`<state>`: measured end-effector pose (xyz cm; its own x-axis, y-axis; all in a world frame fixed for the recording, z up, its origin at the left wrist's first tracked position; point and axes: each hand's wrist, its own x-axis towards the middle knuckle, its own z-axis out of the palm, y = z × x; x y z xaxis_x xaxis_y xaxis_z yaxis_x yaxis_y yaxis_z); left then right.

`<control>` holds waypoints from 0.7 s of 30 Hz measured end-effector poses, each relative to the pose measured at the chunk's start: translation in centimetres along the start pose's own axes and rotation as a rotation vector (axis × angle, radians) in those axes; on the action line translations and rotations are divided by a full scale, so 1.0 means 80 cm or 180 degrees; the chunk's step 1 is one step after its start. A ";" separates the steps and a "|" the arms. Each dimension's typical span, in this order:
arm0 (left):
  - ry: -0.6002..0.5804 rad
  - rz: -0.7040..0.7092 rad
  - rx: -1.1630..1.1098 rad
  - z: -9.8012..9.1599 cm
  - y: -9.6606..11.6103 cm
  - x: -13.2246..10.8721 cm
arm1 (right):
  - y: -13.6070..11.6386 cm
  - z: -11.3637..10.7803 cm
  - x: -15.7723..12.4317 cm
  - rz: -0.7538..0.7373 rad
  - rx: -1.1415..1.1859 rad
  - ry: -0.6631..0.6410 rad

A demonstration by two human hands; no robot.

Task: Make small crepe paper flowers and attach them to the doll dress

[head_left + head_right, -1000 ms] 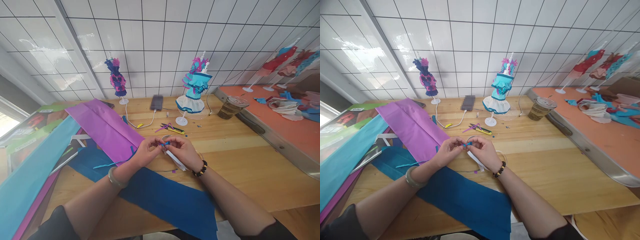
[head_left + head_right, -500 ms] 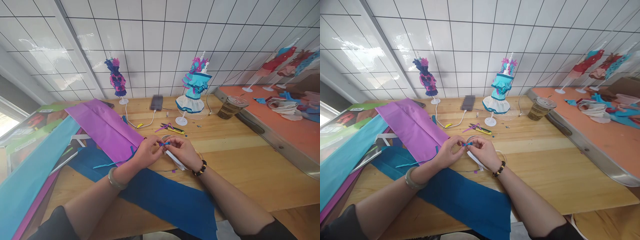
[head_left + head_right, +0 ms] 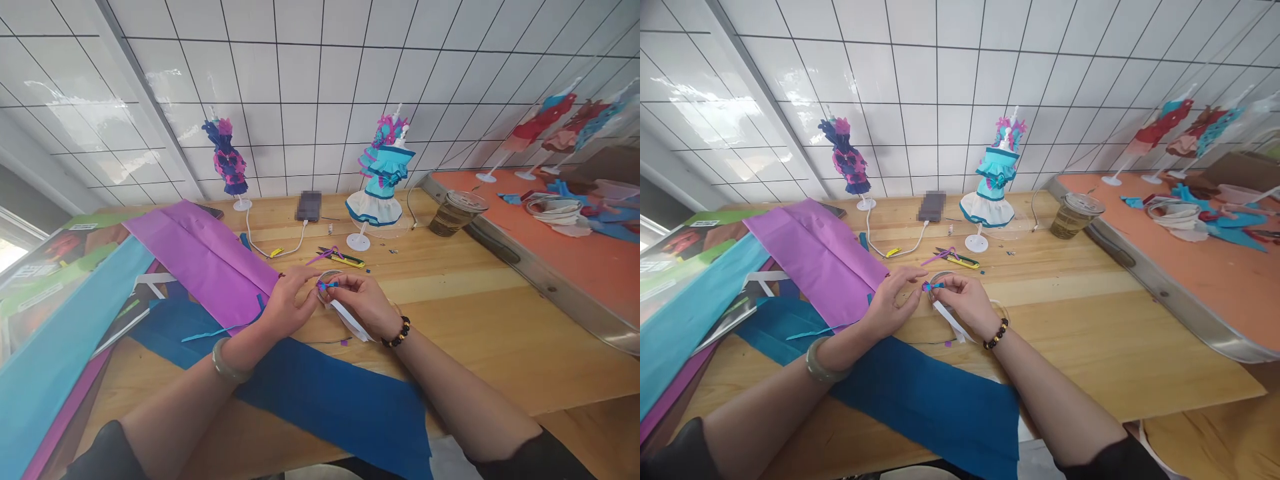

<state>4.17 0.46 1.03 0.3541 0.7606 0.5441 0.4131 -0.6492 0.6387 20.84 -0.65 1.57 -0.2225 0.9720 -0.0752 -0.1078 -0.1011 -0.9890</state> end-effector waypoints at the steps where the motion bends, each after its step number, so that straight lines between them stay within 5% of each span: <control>1: -0.0016 0.0188 0.0070 0.000 0.000 0.000 | 0.001 -0.001 0.000 0.0026 0.0082 -0.0035; 5: -0.0261 0.0762 0.0460 0.005 -0.005 -0.001 | 0.003 -0.005 0.001 0.0113 0.0373 -0.0208; 13: -0.0522 0.1130 0.1109 0.004 -0.011 -0.003 | -0.002 -0.008 0.000 0.0403 0.0481 -0.0519; 21: -0.0336 0.1740 0.1422 -0.002 -0.005 -0.002 | -0.006 -0.012 -0.001 0.0942 0.0826 -0.0714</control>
<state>3.79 0.59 0.74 0.6787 0.3367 0.6527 0.4496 -0.8932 -0.0067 21.83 -0.46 1.96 -0.4818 0.8262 -0.2920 -0.2409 -0.4453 -0.8624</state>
